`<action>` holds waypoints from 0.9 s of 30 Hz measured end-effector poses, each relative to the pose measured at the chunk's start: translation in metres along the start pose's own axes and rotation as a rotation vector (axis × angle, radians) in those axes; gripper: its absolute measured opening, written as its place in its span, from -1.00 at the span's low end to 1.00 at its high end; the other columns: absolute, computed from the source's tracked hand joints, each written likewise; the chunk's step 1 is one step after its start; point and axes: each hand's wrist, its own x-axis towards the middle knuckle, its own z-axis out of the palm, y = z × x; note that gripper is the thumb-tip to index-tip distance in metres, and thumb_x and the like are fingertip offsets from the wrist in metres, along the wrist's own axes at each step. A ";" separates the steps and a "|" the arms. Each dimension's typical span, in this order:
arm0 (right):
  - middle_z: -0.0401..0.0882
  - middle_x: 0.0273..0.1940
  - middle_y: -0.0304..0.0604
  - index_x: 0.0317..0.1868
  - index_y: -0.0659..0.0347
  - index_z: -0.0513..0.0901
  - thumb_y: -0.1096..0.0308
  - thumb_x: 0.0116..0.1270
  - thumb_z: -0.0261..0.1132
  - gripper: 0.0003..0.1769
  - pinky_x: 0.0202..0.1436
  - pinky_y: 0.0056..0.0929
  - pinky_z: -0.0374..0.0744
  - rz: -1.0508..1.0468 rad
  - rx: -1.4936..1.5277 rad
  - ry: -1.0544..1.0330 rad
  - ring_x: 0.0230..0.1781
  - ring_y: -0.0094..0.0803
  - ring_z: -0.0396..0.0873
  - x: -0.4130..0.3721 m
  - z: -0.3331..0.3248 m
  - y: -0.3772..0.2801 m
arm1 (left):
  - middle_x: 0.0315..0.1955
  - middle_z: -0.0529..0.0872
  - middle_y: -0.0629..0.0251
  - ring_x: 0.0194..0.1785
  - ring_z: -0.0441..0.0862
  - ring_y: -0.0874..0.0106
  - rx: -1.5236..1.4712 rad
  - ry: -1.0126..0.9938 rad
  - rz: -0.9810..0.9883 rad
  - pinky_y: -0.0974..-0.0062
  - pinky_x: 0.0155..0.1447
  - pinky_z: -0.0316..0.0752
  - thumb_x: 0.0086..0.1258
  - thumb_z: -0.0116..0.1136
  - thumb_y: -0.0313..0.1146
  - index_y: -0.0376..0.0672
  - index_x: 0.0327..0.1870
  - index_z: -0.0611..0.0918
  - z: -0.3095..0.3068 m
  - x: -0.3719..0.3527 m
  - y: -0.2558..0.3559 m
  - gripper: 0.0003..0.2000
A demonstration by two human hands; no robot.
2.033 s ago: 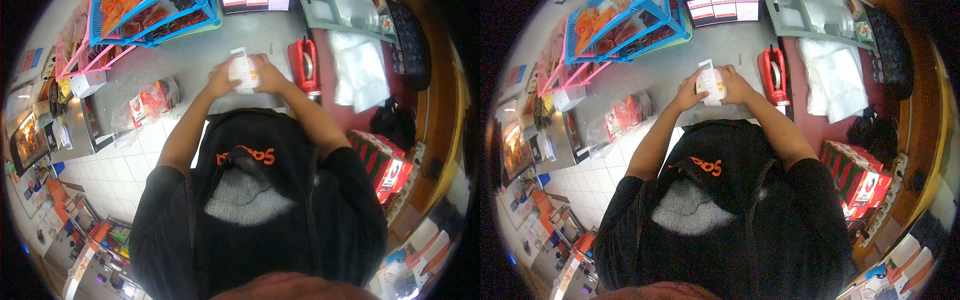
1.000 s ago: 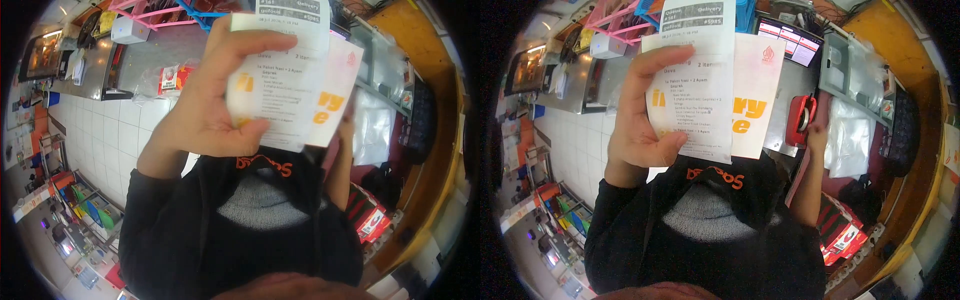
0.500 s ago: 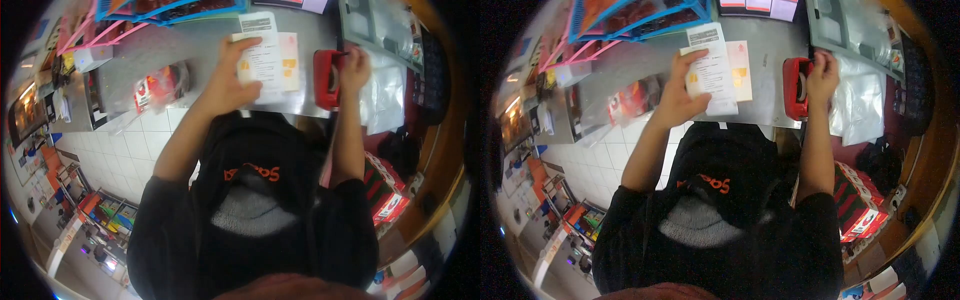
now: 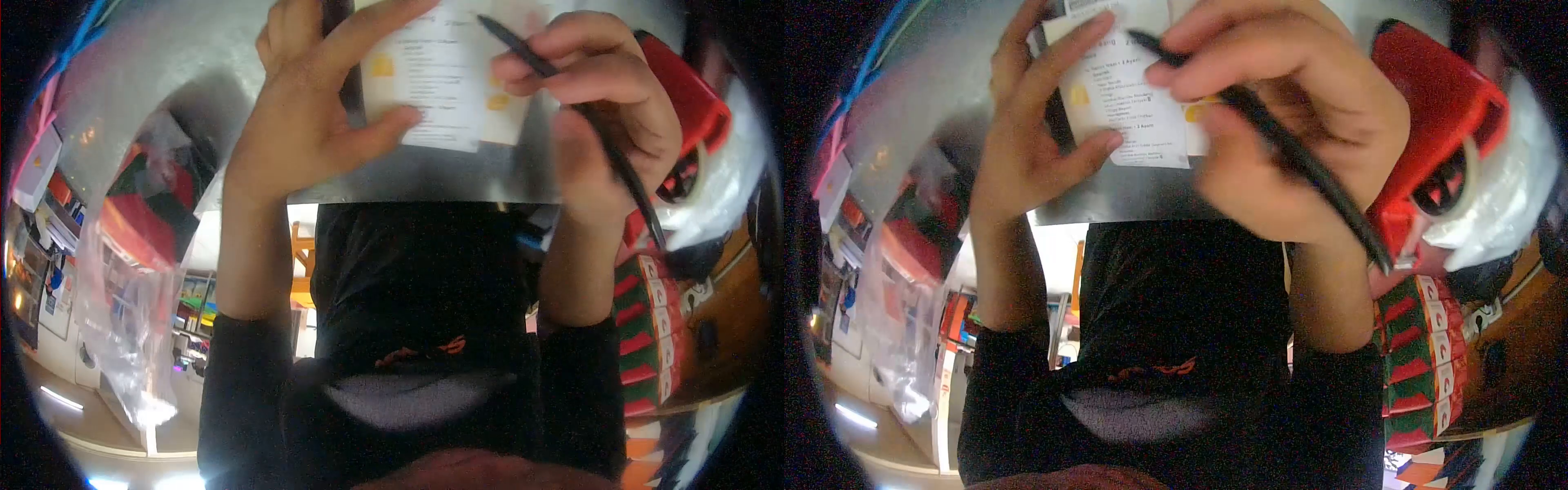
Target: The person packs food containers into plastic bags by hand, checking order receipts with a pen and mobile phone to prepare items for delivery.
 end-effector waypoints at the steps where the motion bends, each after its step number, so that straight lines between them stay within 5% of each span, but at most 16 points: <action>1: 0.56 -0.15 0.09 -0.22 0.32 0.53 0.64 0.20 0.27 -0.85 -0.20 -0.47 0.66 -0.050 -0.174 -0.121 -0.30 -0.25 0.68 0.004 0.005 0.005 | 0.43 0.04 -0.26 0.47 0.07 -0.10 0.055 0.031 0.082 0.01 0.47 -0.02 -0.12 0.46 -0.09 -0.05 0.29 0.54 0.005 0.002 -0.011 -0.21; 4: 0.61 -0.24 0.00 -0.32 0.26 0.61 0.55 0.25 0.28 -0.98 -0.31 -0.53 0.53 0.210 -0.292 -0.037 -0.39 -0.38 0.60 0.010 0.022 -0.009 | 0.43 0.07 -0.24 0.46 0.09 -0.10 0.057 -0.028 -0.055 0.02 0.45 0.01 -0.15 0.46 -0.11 0.00 0.30 0.55 0.002 0.006 -0.002 -0.20; 5: 0.61 -0.24 0.00 -0.32 0.26 0.61 0.55 0.25 0.28 -0.98 -0.31 -0.53 0.53 0.218 -0.290 -0.042 -0.39 -0.38 0.60 0.010 0.022 -0.003 | 0.41 0.11 -0.24 0.45 0.12 -0.10 0.063 0.163 0.093 0.01 0.43 0.07 -0.21 0.48 -0.16 0.03 0.29 0.56 0.023 0.004 -0.024 -0.18; 8: 0.60 -0.24 0.09 -0.29 0.30 0.52 0.62 0.20 0.31 -0.87 -0.27 -0.48 0.64 -0.150 -0.437 -0.176 -0.39 -0.29 0.66 0.012 0.021 0.015 | 0.41 0.14 -0.22 0.44 0.14 -0.10 0.142 0.079 -0.056 0.01 0.43 0.11 -0.21 0.48 -0.15 0.03 0.29 0.56 0.018 0.005 -0.012 -0.19; 11: 0.61 -0.31 0.07 -0.33 0.28 0.50 0.61 0.19 0.34 -0.84 -0.34 -0.50 0.62 -0.158 -0.445 -0.294 -0.45 -0.35 0.63 0.011 0.018 0.008 | 0.40 0.17 -0.20 0.43 0.17 -0.06 0.099 0.263 0.217 0.02 0.43 0.12 -0.20 0.49 -0.15 0.02 0.25 0.58 0.037 0.009 -0.037 -0.22; 27: 0.45 -0.25 -0.02 -0.24 0.21 0.44 0.56 0.27 0.31 -0.82 -0.40 -0.51 0.46 -0.108 -0.272 0.022 -0.44 -0.37 0.45 -0.014 0.004 0.003 | 0.39 0.19 -0.20 0.43 0.19 -0.04 0.083 0.296 0.219 0.05 0.42 0.12 -0.16 0.49 -0.12 0.01 0.22 0.60 0.027 0.008 -0.040 -0.26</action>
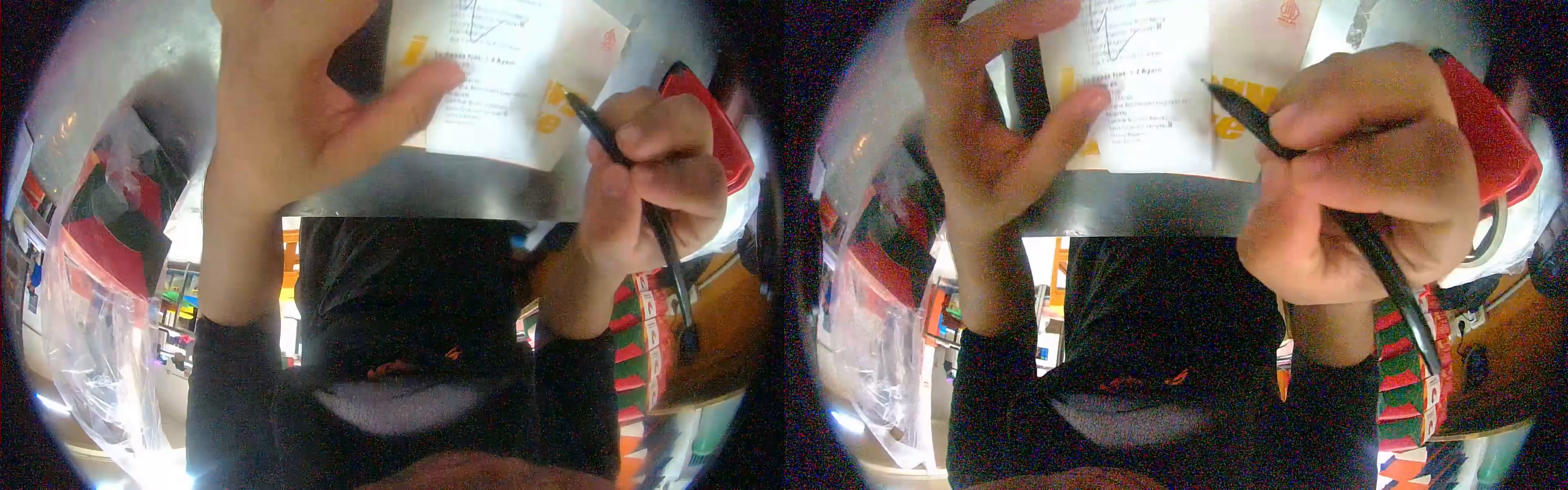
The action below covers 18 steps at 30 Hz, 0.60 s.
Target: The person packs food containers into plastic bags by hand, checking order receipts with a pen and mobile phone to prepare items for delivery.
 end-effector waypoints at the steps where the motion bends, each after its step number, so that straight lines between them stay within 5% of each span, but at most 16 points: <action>1: 0.47 -0.24 -0.01 -0.24 0.22 0.44 0.57 0.27 0.31 -0.82 -0.40 -0.51 0.48 0.001 -0.022 -0.039 -0.44 -0.37 0.47 0.001 -0.002 0.000 | 0.39 0.19 -0.20 0.43 0.19 -0.03 0.000 0.004 0.003 0.05 0.42 0.12 -0.16 0.49 -0.11 0.01 0.22 0.60 0.000 0.001 -0.001 -0.26; 12: 0.64 -0.29 0.08 -0.35 0.24 0.52 0.64 0.08 0.41 -0.78 -0.27 -0.51 0.58 -0.118 -0.247 -0.189 -0.36 -0.30 0.62 0.033 0.016 0.008 | 0.38 0.21 -0.20 0.42 0.20 -0.02 -0.017 0.006 0.019 0.06 0.42 0.12 -0.14 0.49 -0.09 0.00 0.20 0.61 -0.004 0.009 0.005 -0.28; 15: 0.64 -0.29 0.06 -0.36 0.24 0.52 0.61 0.10 0.42 -0.79 -0.30 -0.52 0.58 -0.128 -0.344 -0.248 -0.39 -0.30 0.63 0.034 0.017 0.002 | 0.36 0.24 -0.21 0.42 0.22 0.02 -0.013 -0.217 -0.247 0.09 0.40 0.12 -0.14 0.50 -0.05 0.00 0.17 0.62 -0.015 0.014 0.024 -0.30; 18: 0.63 -0.32 0.04 -0.37 0.25 0.51 0.57 0.15 0.40 -0.81 -0.34 -0.49 0.59 -0.105 -0.230 -0.253 -0.42 -0.31 0.63 0.027 0.023 0.002 | 0.34 0.27 -0.22 0.41 0.23 0.01 -0.092 -0.014 -0.027 0.10 0.39 0.12 -0.11 0.48 -0.04 0.00 0.18 0.61 0.003 0.011 0.003 -0.30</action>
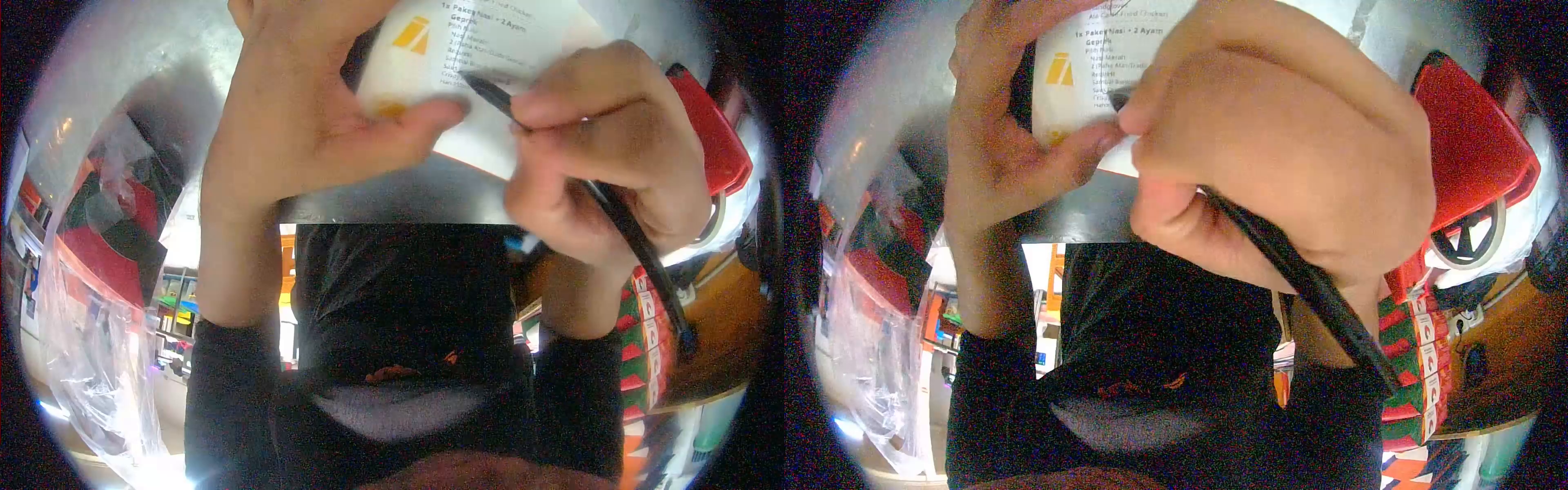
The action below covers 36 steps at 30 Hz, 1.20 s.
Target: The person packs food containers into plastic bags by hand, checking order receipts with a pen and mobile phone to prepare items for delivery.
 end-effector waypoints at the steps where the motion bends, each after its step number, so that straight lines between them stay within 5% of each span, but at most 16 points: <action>1: 0.63 -0.33 0.03 -0.37 0.25 0.50 0.55 0.17 0.39 -0.82 -0.34 -0.49 0.59 -0.006 0.016 0.041 -0.42 -0.32 0.62 -0.003 0.002 0.000 | 0.33 0.27 -0.22 0.40 0.24 0.01 0.033 0.031 0.068 0.11 0.38 0.12 -0.11 0.48 -0.06 0.00 0.19 0.60 0.005 -0.002 -0.009 -0.30; 9: 0.57 -0.33 0.04 -0.38 0.26 0.44 0.53 0.16 0.40 -0.77 -0.42 -0.43 0.53 0.057 0.148 -0.109 -0.48 -0.31 0.56 -0.013 -0.011 -0.008 | 0.30 0.29 -0.22 0.36 0.25 0.00 0.032 -0.069 -0.014 0.10 0.37 0.08 -0.13 0.46 -0.13 0.00 0.21 0.59 -0.012 0.004 0.013 -0.28; 13: 0.55 -0.40 -0.02 -0.47 0.24 0.42 0.54 0.14 0.38 -0.76 -0.41 -0.40 0.52 0.077 -0.015 0.088 -0.52 -0.33 0.49 -0.015 -0.015 -0.011 | 0.30 0.29 -0.22 0.36 0.24 -0.01 0.038 0.018 0.069 0.10 0.37 0.07 -0.12 0.45 -0.13 0.00 0.21 0.59 -0.004 -0.002 0.000 -0.29; 16: 0.54 -0.43 -0.04 -0.46 0.26 0.46 0.58 0.12 0.34 -0.82 -0.41 -0.44 0.51 0.068 0.142 -0.177 -0.50 -0.35 0.50 -0.009 -0.020 -0.015 | 0.31 0.29 -0.22 0.36 0.24 -0.01 0.047 0.043 0.109 0.09 0.38 0.07 -0.13 0.45 -0.13 0.00 0.21 0.59 0.000 -0.002 -0.006 -0.29; 18: 0.54 -0.43 -0.04 -0.46 0.27 0.47 0.57 0.12 0.34 -0.83 -0.41 -0.45 0.51 0.060 0.070 -0.050 -0.50 -0.35 0.51 -0.015 -0.014 -0.014 | 0.31 0.28 -0.22 0.36 0.24 -0.01 0.046 0.070 0.134 0.09 0.38 0.08 -0.12 0.45 -0.13 0.00 0.21 0.59 -0.004 -0.001 0.004 -0.29; 19: 0.54 -0.43 -0.05 -0.46 0.27 0.48 0.56 0.13 0.34 -0.84 -0.42 -0.46 0.50 0.049 0.001 0.075 -0.50 -0.35 0.51 -0.016 -0.014 -0.015 | 0.34 0.24 -0.21 0.39 0.20 -0.03 0.060 -0.039 -0.011 0.07 0.40 0.05 -0.11 0.44 -0.14 -0.03 0.21 0.59 -0.015 0.001 0.021 -0.30; 21: 0.52 -0.41 -0.04 -0.45 0.27 0.46 0.52 0.16 0.35 -0.82 -0.40 -0.48 0.47 0.059 -0.096 -0.004 -0.50 -0.36 0.47 -0.022 -0.036 -0.034 | 0.36 0.20 -0.21 0.41 0.15 -0.04 0.070 -0.142 -0.149 0.05 0.42 0.01 -0.10 0.43 -0.15 -0.05 0.21 0.59 -0.008 0.007 0.030 -0.31; 23: 0.47 -0.38 -0.06 -0.43 0.23 0.43 0.50 0.19 0.34 -0.80 -0.40 -0.51 0.42 0.194 -0.036 0.065 -0.49 -0.36 0.42 -0.035 -0.059 -0.053 | 0.10 0.51 -0.22 0.18 0.48 0.02 0.222 0.520 0.066 0.08 0.25 0.33 0.03 0.32 -0.22 -0.11 0.35 0.44 0.030 0.014 0.021 -0.27; 24: 0.45 -0.37 -0.08 -0.42 0.22 0.42 0.51 0.19 0.33 -0.80 -0.40 -0.51 0.40 0.171 -0.093 0.231 -0.48 -0.37 0.41 -0.040 -0.065 -0.059 | 0.10 0.51 -0.22 0.18 0.48 0.02 0.214 0.535 0.087 0.08 0.25 0.33 0.03 0.32 -0.22 -0.11 0.35 0.44 0.015 0.009 0.028 -0.27; 26: 0.44 -0.34 -0.13 -0.37 0.18 0.42 0.53 0.12 0.32 -0.80 -0.30 -0.43 0.48 0.227 -0.196 0.440 -0.41 -0.35 0.46 -0.058 -0.084 -0.066 | 0.49 0.05 -0.12 0.47 0.08 -0.02 0.021 -0.103 -0.040 0.15 0.49 -0.08 0.15 0.27 -0.04 0.08 0.19 0.65 -0.024 -0.018 0.029 -0.48; 29: 0.54 -0.28 -0.09 -0.32 0.33 0.53 0.67 0.16 0.27 -0.88 -0.17 -0.48 0.57 0.422 -0.428 0.535 -0.33 -0.42 0.52 -0.070 -0.119 -0.068 | 0.48 0.10 -0.14 0.48 0.08 0.01 0.056 -0.117 -0.034 0.15 0.49 -0.11 0.21 0.16 0.05 0.11 0.08 0.72 -0.021 -0.031 0.038 -0.55; 33: 0.66 -0.17 -0.14 -0.18 0.37 0.65 0.59 0.16 0.40 -0.80 -0.18 -0.64 0.53 0.688 -0.238 0.682 -0.22 -0.55 0.60 -0.064 -0.140 -0.057 | 0.43 0.24 0.01 0.41 0.20 0.03 0.056 -0.075 -0.045 0.12 0.39 0.00 0.23 0.25 -0.26 0.09 -0.07 0.74 -0.026 -0.028 0.070 -0.75; 36: 0.68 -0.21 -0.16 -0.14 0.37 0.65 0.52 0.23 0.37 -0.81 -0.17 -0.60 0.53 0.702 -0.508 0.636 -0.24 -0.56 0.60 -0.063 -0.144 -0.074 | 0.42 0.26 0.05 0.40 0.21 0.05 0.082 -0.030 -0.036 0.12 0.39 0.02 0.21 0.25 -0.33 0.13 0.00 0.70 -0.032 -0.015 0.079 -0.70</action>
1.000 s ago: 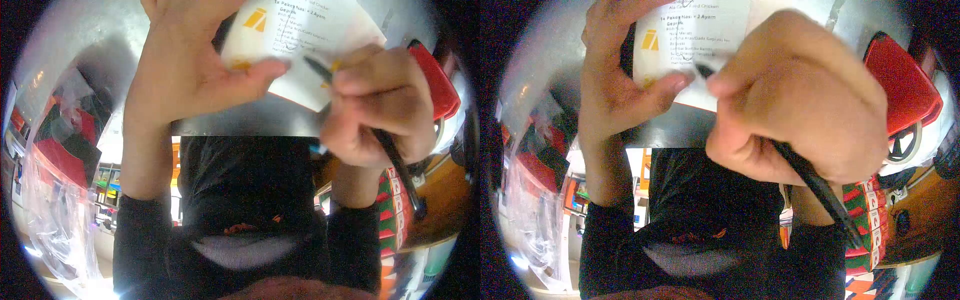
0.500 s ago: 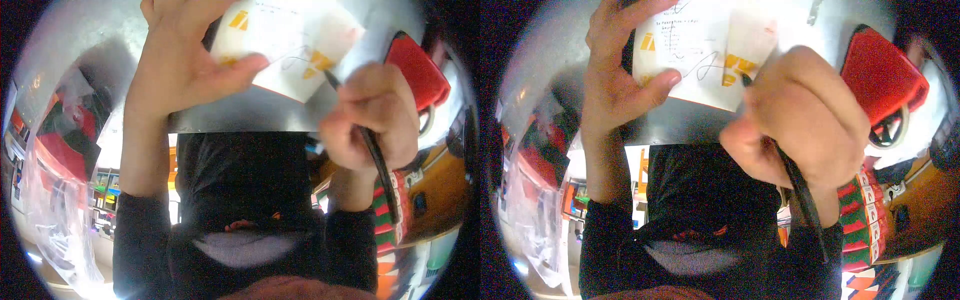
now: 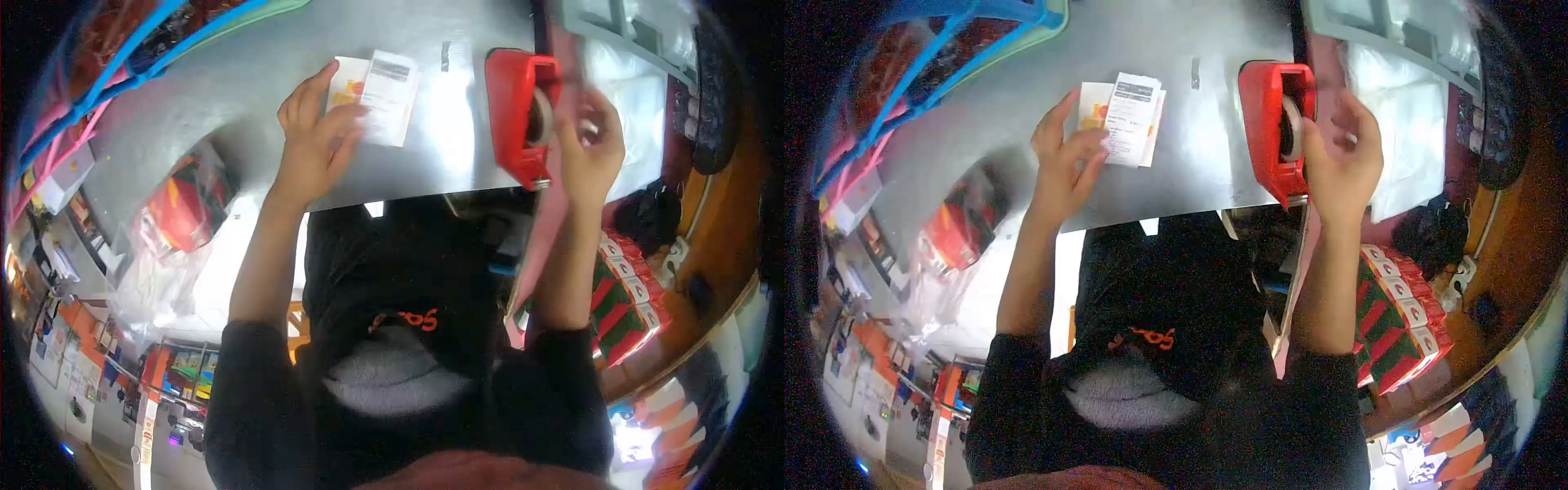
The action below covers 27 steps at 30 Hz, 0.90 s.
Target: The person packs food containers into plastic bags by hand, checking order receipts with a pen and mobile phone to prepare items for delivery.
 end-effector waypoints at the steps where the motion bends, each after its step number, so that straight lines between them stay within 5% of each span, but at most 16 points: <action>1: 0.68 -0.24 -0.17 -0.13 0.37 0.66 0.48 0.26 0.35 -0.81 -0.16 -0.58 0.53 0.107 0.051 -0.031 -0.26 -0.55 0.59 -0.010 -0.011 0.020 | 0.43 0.24 0.05 0.40 0.21 0.05 -0.003 0.035 0.000 0.10 0.39 0.01 0.21 0.25 -0.33 0.16 0.04 0.68 -0.004 0.005 0.001 -0.66; 3: 0.68 -0.27 -0.19 -0.12 0.36 0.66 0.44 0.29 0.33 -0.80 -0.15 -0.55 0.53 0.209 0.119 -0.052 -0.28 -0.54 0.59 -0.026 -0.025 0.035 | 0.44 0.21 0.05 0.41 0.19 0.04 0.068 -0.034 0.019 0.09 0.41 0.00 0.20 0.26 -0.32 0.19 0.09 0.66 -0.009 0.021 0.009 -0.62; 5: 0.66 -0.33 -0.23 -0.12 0.36 0.67 0.42 0.33 0.29 -0.81 -0.18 -0.55 0.51 0.408 0.037 -0.481 -0.32 -0.56 0.56 -0.038 -0.033 0.038 | 0.46 0.18 0.04 0.43 0.18 0.03 0.135 -0.106 0.034 0.07 0.43 -0.01 0.19 0.27 -0.32 0.22 0.14 0.63 -0.012 0.030 0.006 -0.57; 9: 0.65 -0.39 -0.26 -0.18 0.36 0.69 0.41 0.33 0.28 -0.83 -0.24 -0.57 0.49 0.591 0.436 -0.422 -0.39 -0.58 0.52 -0.049 -0.013 0.072 | 0.48 0.12 0.00 0.47 0.14 0.02 0.106 -0.225 -0.011 0.05 0.46 0.02 0.14 0.34 -0.29 0.17 0.18 0.61 -0.007 0.032 -0.009 -0.50; 16: 0.63 -0.47 -0.26 -0.31 0.37 0.68 0.37 0.35 0.31 -0.81 -0.35 -0.58 0.43 0.472 0.235 -0.267 -0.46 -0.60 0.49 -0.078 -0.038 0.047 | 0.48 0.04 -0.07 0.48 0.17 0.03 -0.311 -0.175 -0.181 0.26 0.41 0.28 0.11 0.39 -0.47 -0.07 0.21 0.56 0.002 0.019 -0.019 -0.45; 24: 0.65 -0.44 -0.18 -0.32 0.36 0.65 0.33 0.35 0.31 -0.79 -0.29 -0.48 0.50 0.578 0.234 -0.295 -0.41 -0.51 0.57 -0.143 -0.044 0.093 | 0.27 0.26 0.05 0.34 0.32 0.10 -0.319 -0.182 -0.186 0.29 0.37 0.33 0.11 0.39 -0.46 -0.07 0.24 0.55 0.004 0.013 -0.018 -0.43; 27: 0.66 -0.42 -0.05 -0.29 0.34 0.65 0.31 0.33 0.33 -0.78 -0.25 -0.37 0.52 0.474 -0.040 -0.285 -0.39 -0.37 0.61 -0.134 -0.024 0.109 | 0.23 0.30 0.06 0.31 0.35 0.11 -0.287 -0.177 -0.158 0.30 0.37 0.33 0.09 0.42 -0.42 -0.06 0.25 0.53 0.005 0.009 -0.020 -0.40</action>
